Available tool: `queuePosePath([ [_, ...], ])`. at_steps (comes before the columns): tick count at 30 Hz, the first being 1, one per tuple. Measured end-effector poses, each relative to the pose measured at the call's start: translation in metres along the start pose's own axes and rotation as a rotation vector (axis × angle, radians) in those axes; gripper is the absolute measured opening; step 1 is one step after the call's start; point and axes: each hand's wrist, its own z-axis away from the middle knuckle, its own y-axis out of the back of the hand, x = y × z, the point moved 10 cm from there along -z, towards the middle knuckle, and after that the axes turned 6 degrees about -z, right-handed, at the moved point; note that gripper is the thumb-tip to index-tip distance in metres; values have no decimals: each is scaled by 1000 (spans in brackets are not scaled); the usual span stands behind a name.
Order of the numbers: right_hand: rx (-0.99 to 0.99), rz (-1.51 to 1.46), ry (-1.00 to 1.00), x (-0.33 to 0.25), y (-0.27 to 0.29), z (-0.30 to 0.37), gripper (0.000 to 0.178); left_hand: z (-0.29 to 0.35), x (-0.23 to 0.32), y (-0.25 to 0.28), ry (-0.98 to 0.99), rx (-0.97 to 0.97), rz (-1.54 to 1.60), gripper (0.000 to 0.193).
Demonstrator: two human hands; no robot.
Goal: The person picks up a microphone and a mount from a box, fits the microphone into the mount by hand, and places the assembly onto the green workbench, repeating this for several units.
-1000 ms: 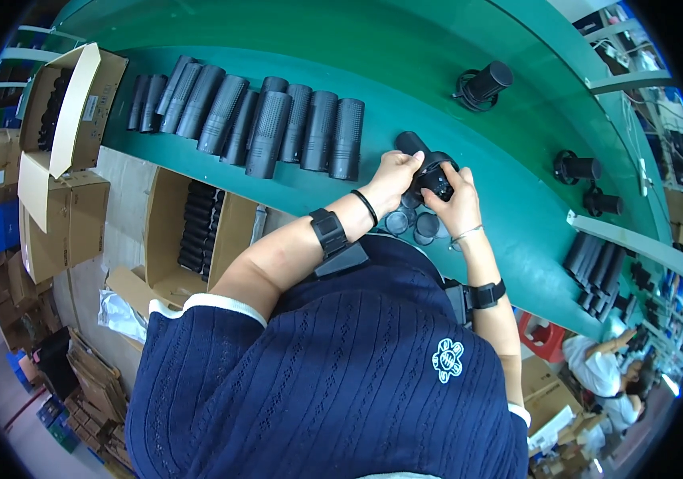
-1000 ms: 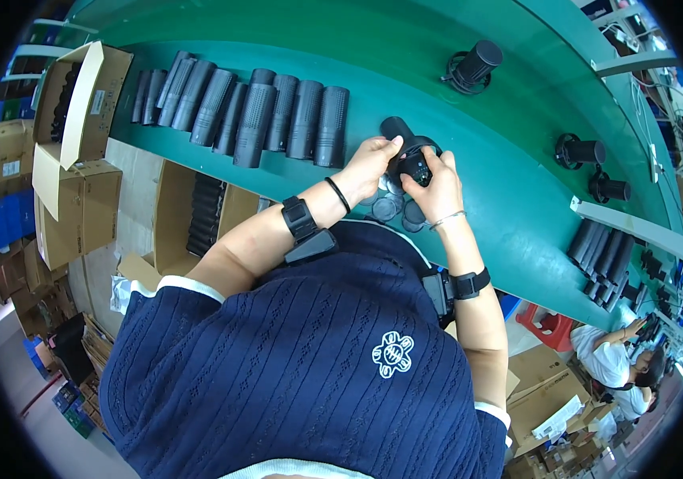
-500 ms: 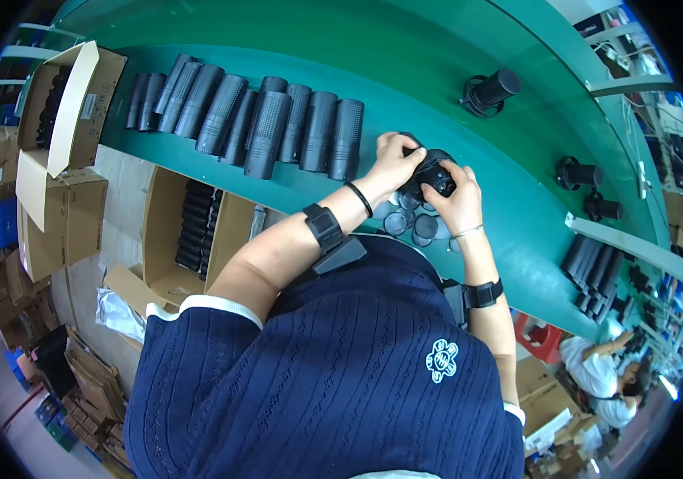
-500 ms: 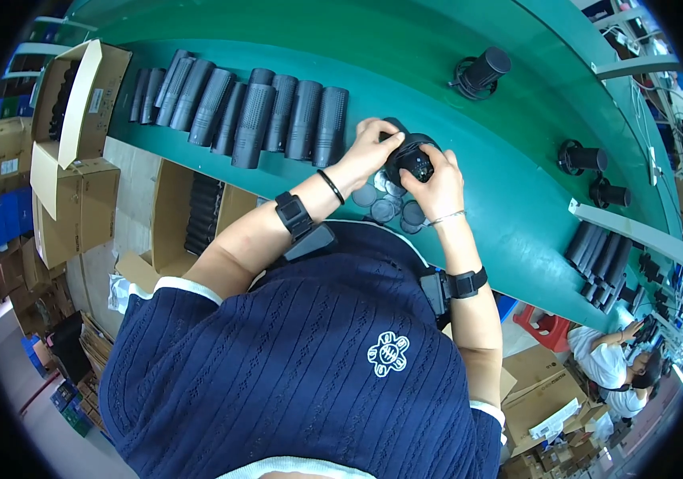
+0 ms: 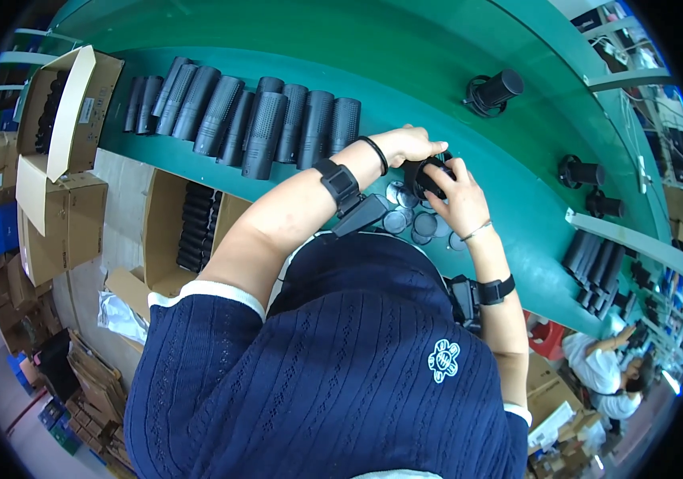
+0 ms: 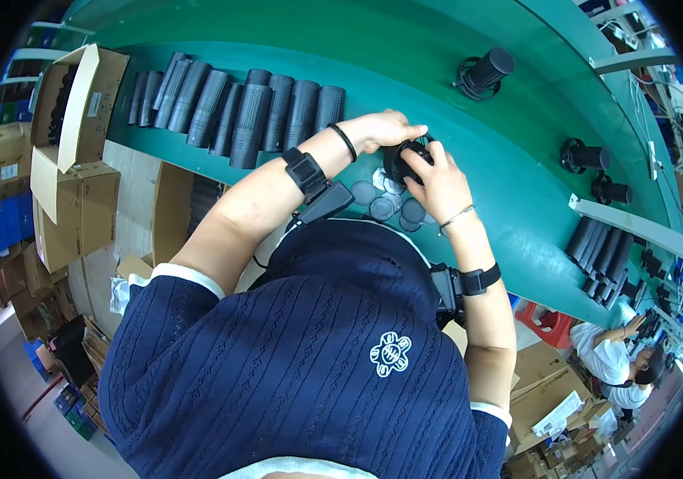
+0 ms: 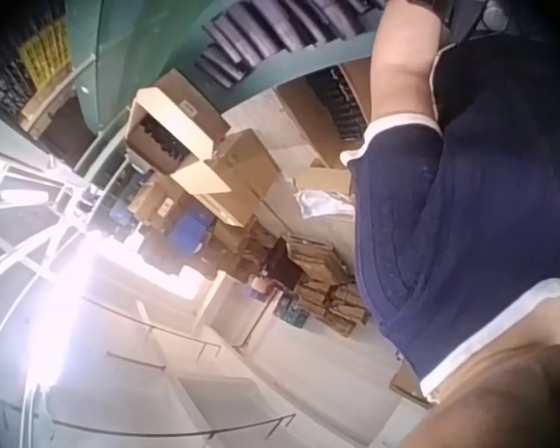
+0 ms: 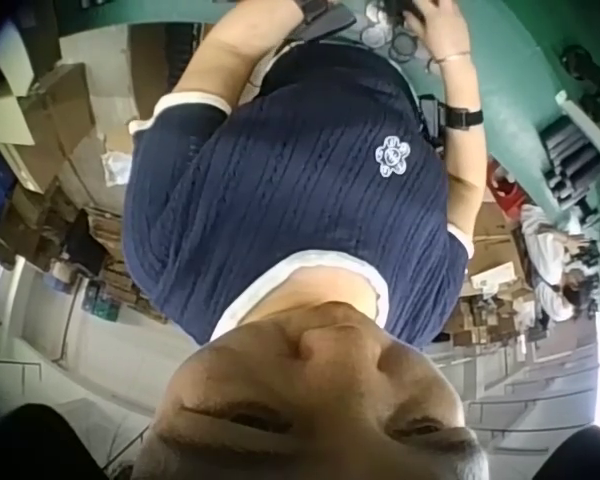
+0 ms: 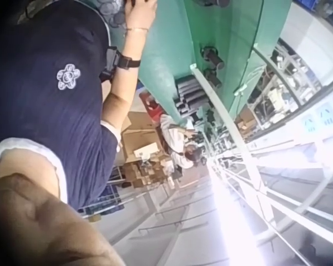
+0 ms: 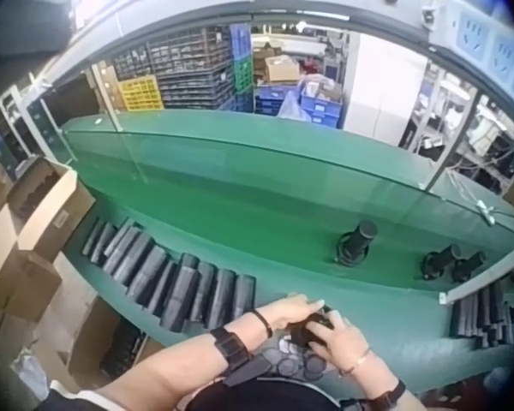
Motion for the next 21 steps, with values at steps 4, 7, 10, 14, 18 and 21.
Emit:
queuePosePath([
  [4,-130,215,80,-7,-9,0,45,3,14,-3,-98,-96,-192,71],
  [7,-165,255,107,-13,-12,-4,45,-2,11,-4,-113,-182,-194,67],
  [10,-215,296,144,-17,-17,-6,47,-9,6,-13,-136,-309,-115,69],
  [14,-295,352,108,-13,-26,-5,50,-10,10,-10,-161,-257,-192,69],
  [18,-235,358,65,-13,-26,-8,48,-12,14,-5,-148,-219,-234,72],
  [21,-130,229,82,-12,-17,-11,44,-13,19,-1,-182,-187,-241,69],
])
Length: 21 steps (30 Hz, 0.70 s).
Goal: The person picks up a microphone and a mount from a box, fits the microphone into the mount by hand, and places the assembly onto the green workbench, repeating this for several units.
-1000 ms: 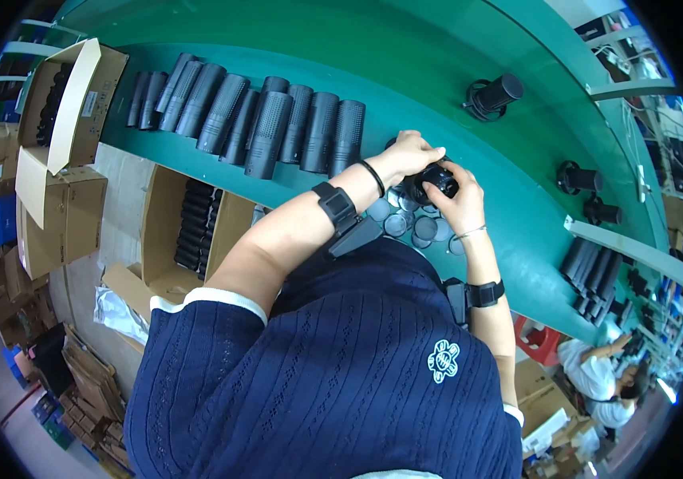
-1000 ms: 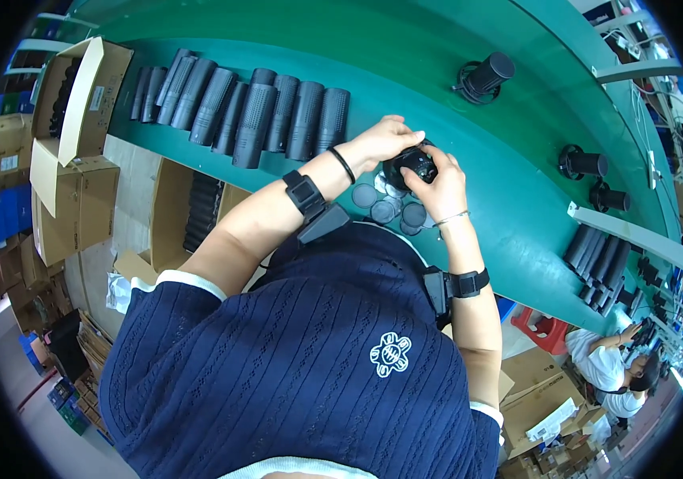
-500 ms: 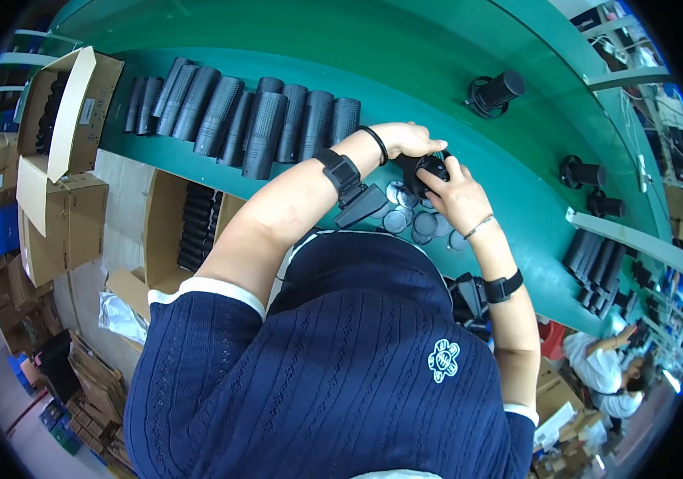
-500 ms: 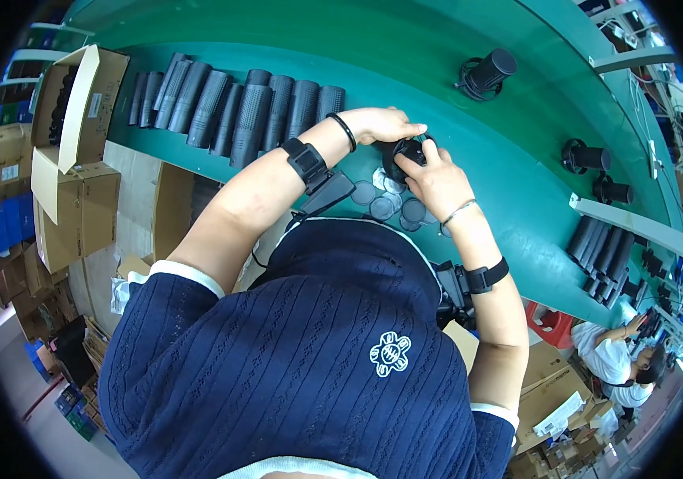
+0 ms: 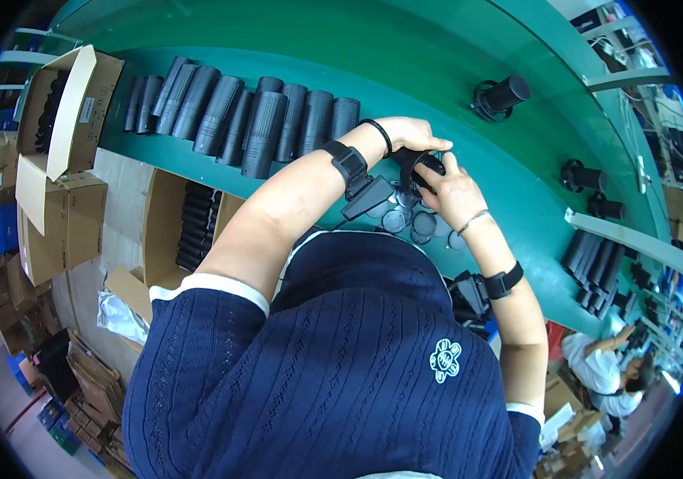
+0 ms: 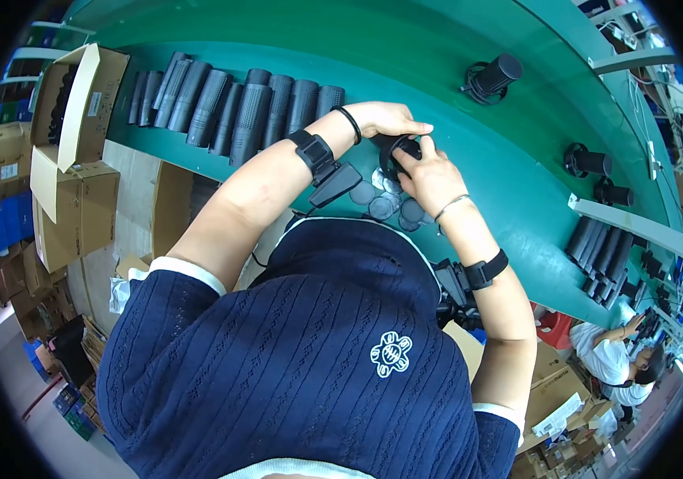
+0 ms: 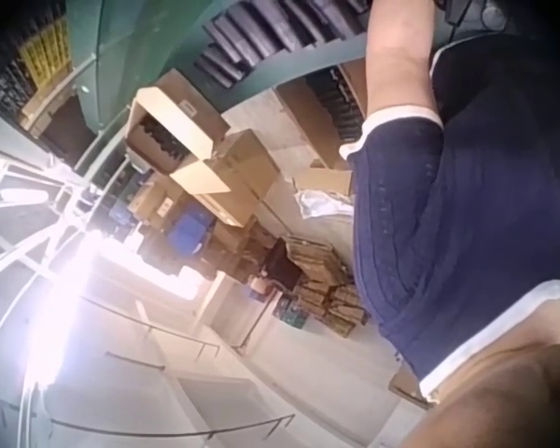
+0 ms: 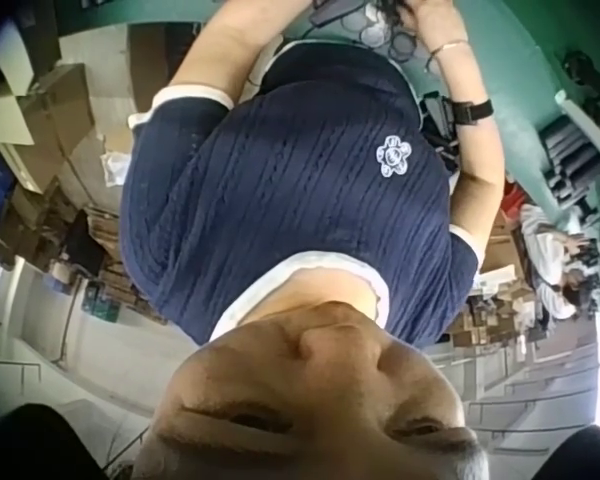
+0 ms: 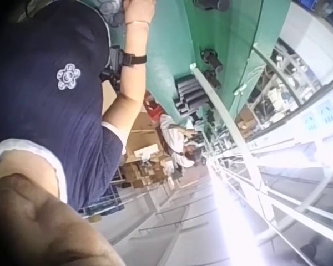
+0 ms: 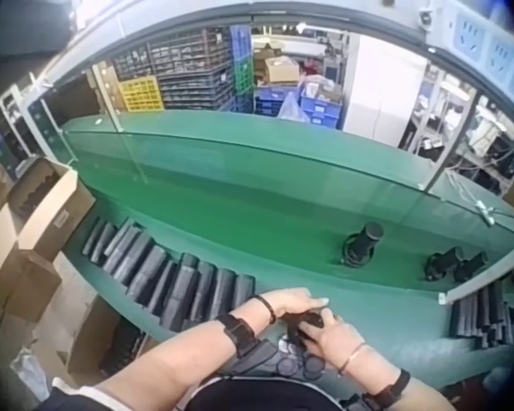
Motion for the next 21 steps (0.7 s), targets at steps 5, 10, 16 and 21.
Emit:
queuePosePath([
  [5,121,-384,-246,45,6,2,40,30,-9,35,-68,512,245,54],
  [10,186,-807,-506,78,-16,13,38,62,-29,-9,88,277,532,56],
  [16,225,-988,-523,80,-30,19,44,55,-36,-28,67,220,813,45],
  [21,229,-892,-478,79,-39,20,52,55,-39,-29,111,217,829,43],
])
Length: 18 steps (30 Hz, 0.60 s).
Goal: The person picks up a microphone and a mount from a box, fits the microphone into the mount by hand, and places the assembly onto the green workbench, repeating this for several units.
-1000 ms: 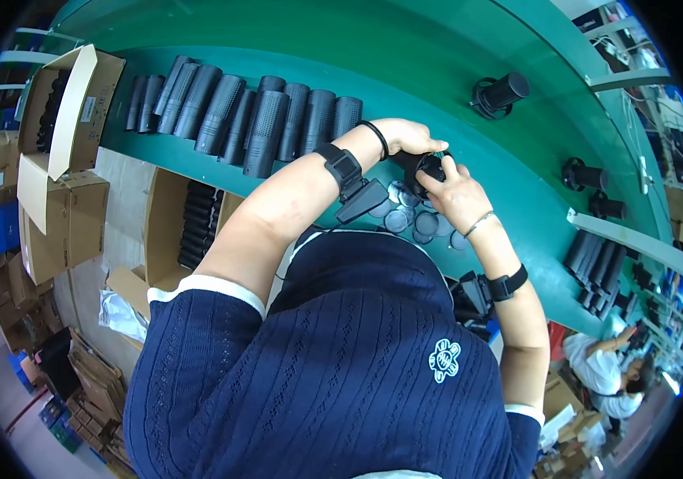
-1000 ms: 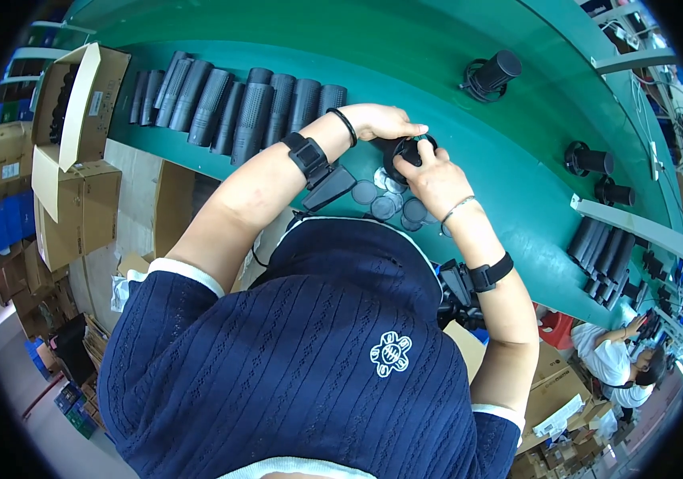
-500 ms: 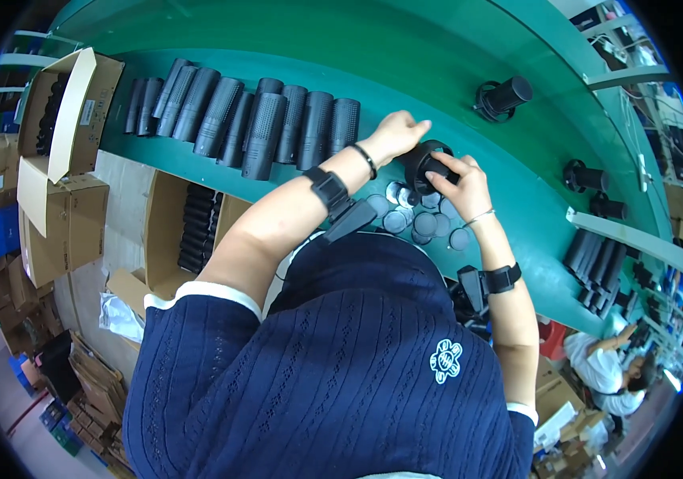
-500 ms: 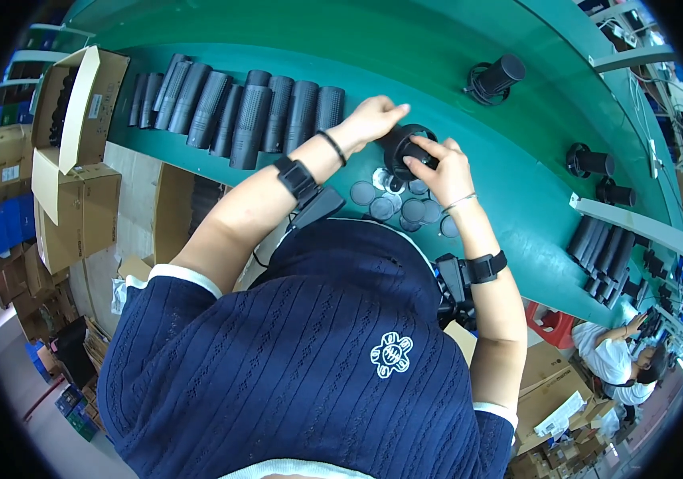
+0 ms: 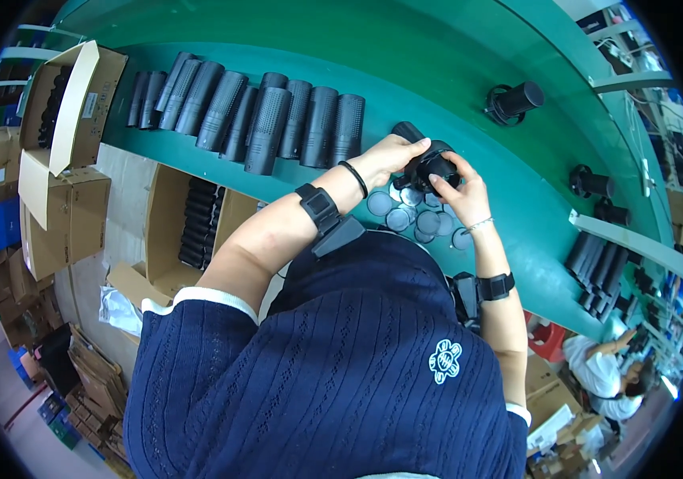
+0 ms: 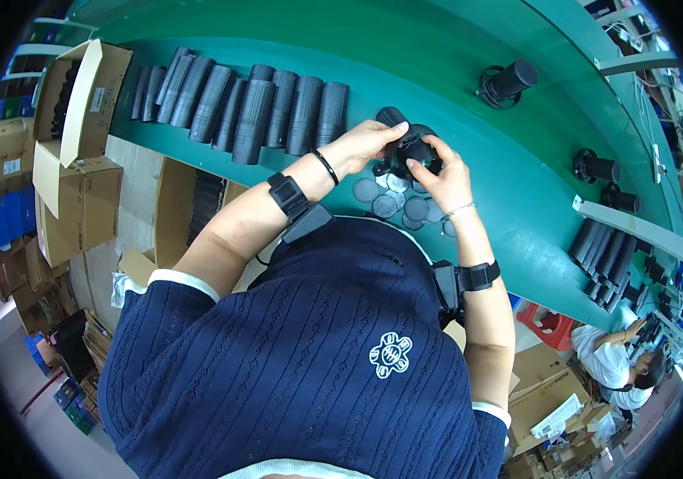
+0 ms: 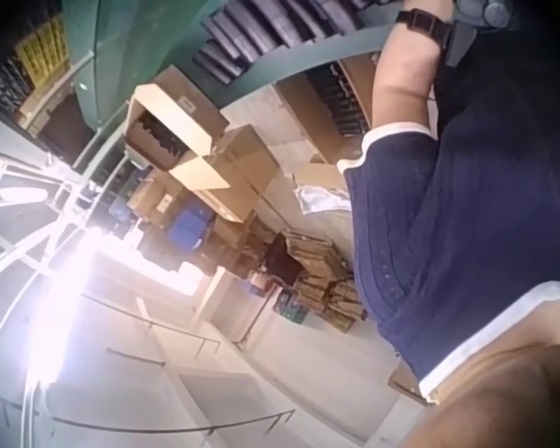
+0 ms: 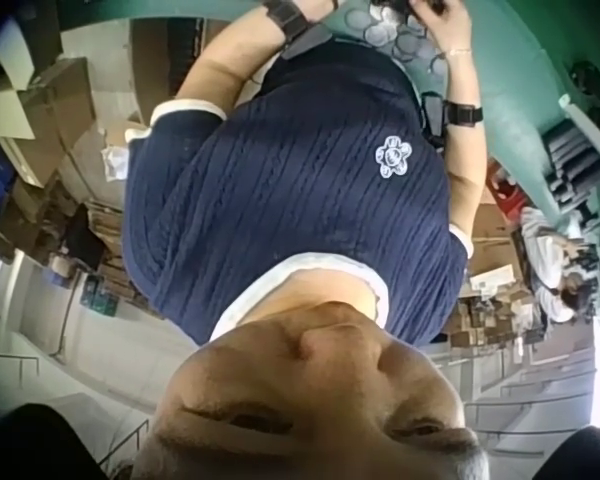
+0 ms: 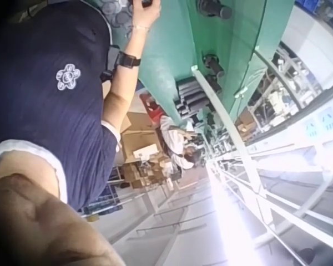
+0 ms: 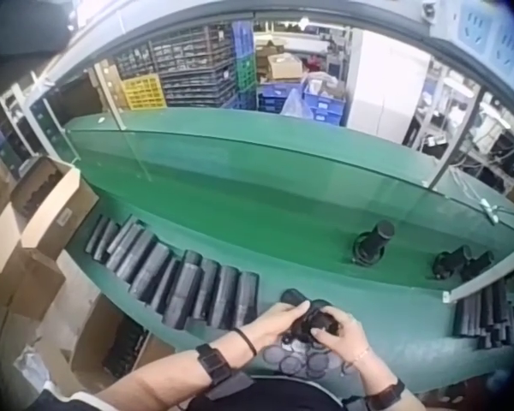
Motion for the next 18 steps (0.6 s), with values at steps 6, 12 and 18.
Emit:
queuePosePath([
  [6,-65,-23,-123,-11,-6,4,50,5,9,3,-60,110,25,43],
  [12,-15,-370,-329,16,1,-2,50,4,7,5,-32,129,72,42],
  [18,1,-615,-428,30,-6,4,50,14,5,-6,-12,15,166,52],
])
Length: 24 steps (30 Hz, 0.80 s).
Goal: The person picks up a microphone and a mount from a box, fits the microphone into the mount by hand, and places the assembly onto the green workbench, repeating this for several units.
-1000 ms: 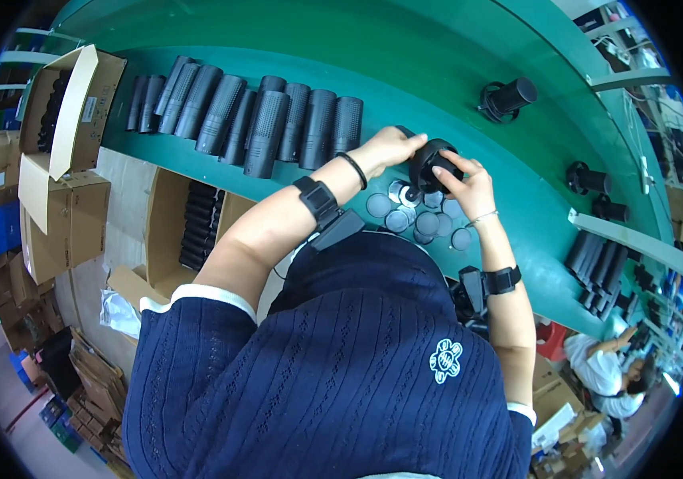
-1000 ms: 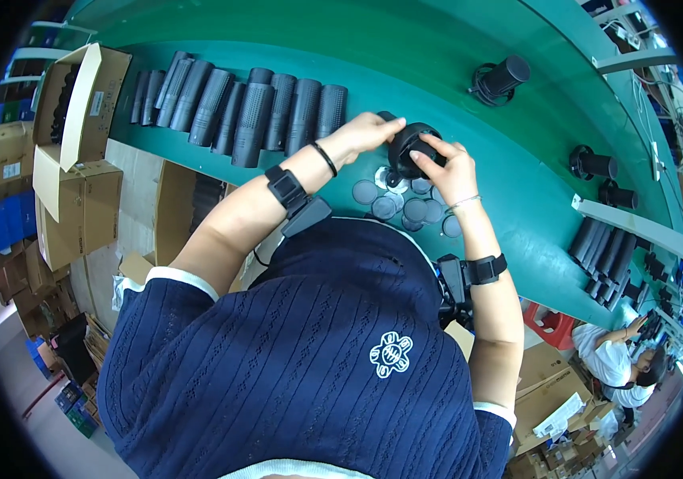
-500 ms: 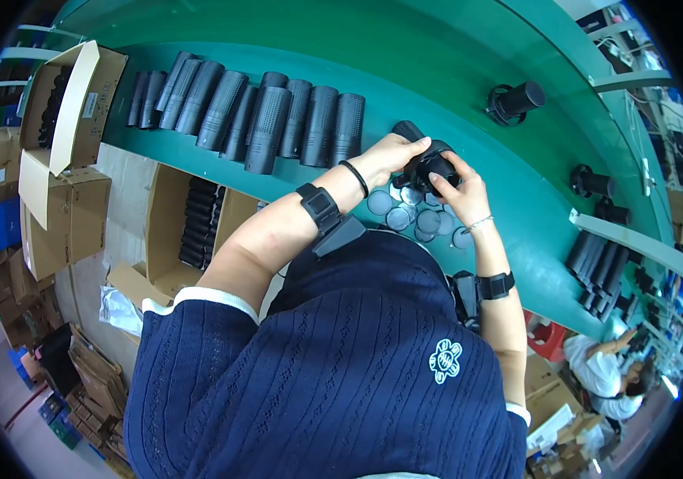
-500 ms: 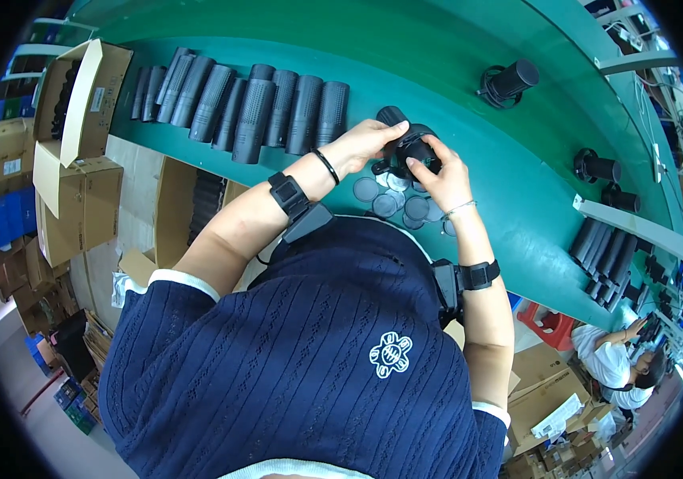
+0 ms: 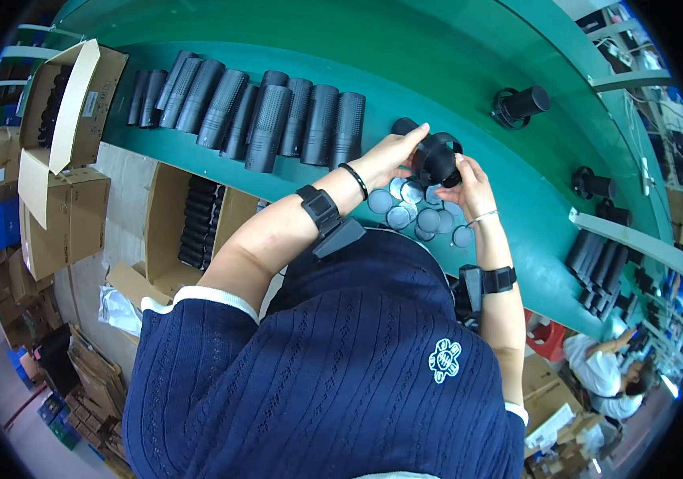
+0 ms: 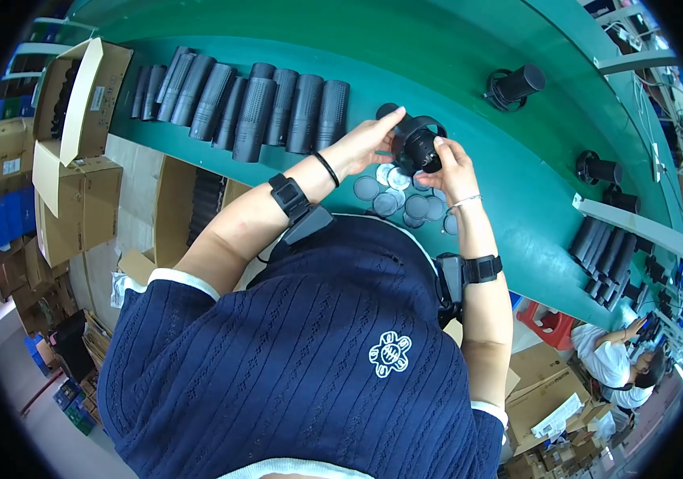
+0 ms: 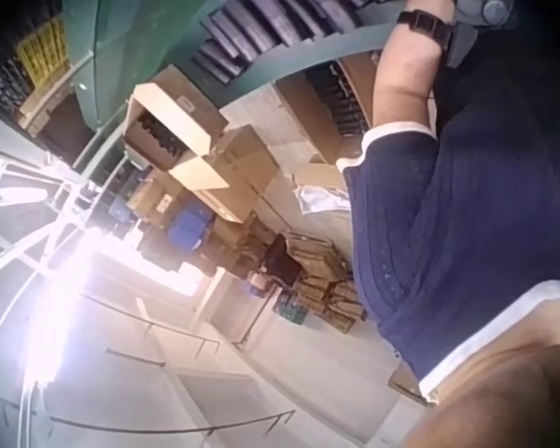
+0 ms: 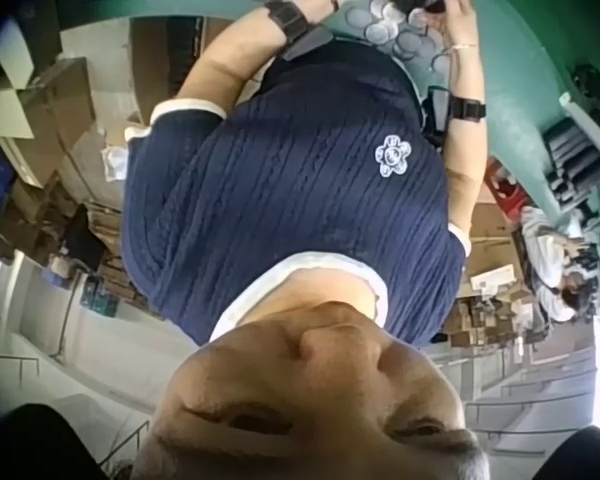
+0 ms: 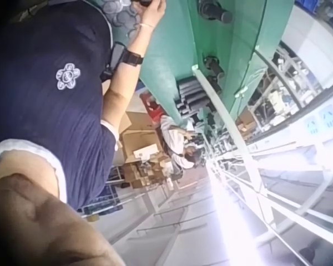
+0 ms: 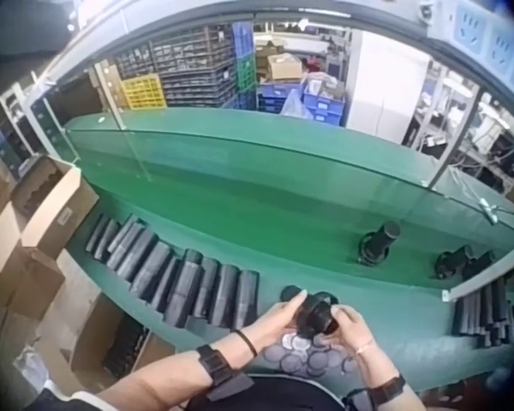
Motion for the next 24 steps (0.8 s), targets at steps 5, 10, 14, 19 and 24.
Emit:
queuePosePath([
  [5,-22,-110,-61,10,-2,0,48,-4,5,-5,-31,-65,-5,56],
  [10,8,-87,16,8,2,3,46,-4,10,-8,-69,-78,-144,49],
  [14,-4,31,96,0,-4,9,47,-20,10,0,-347,-19,-222,29],
  [19,79,643,512,-30,-9,20,39,-10,24,0,-527,76,-429,28],
  [24,89,649,593,-30,-12,24,39,-12,22,-2,-592,69,-506,26],
])
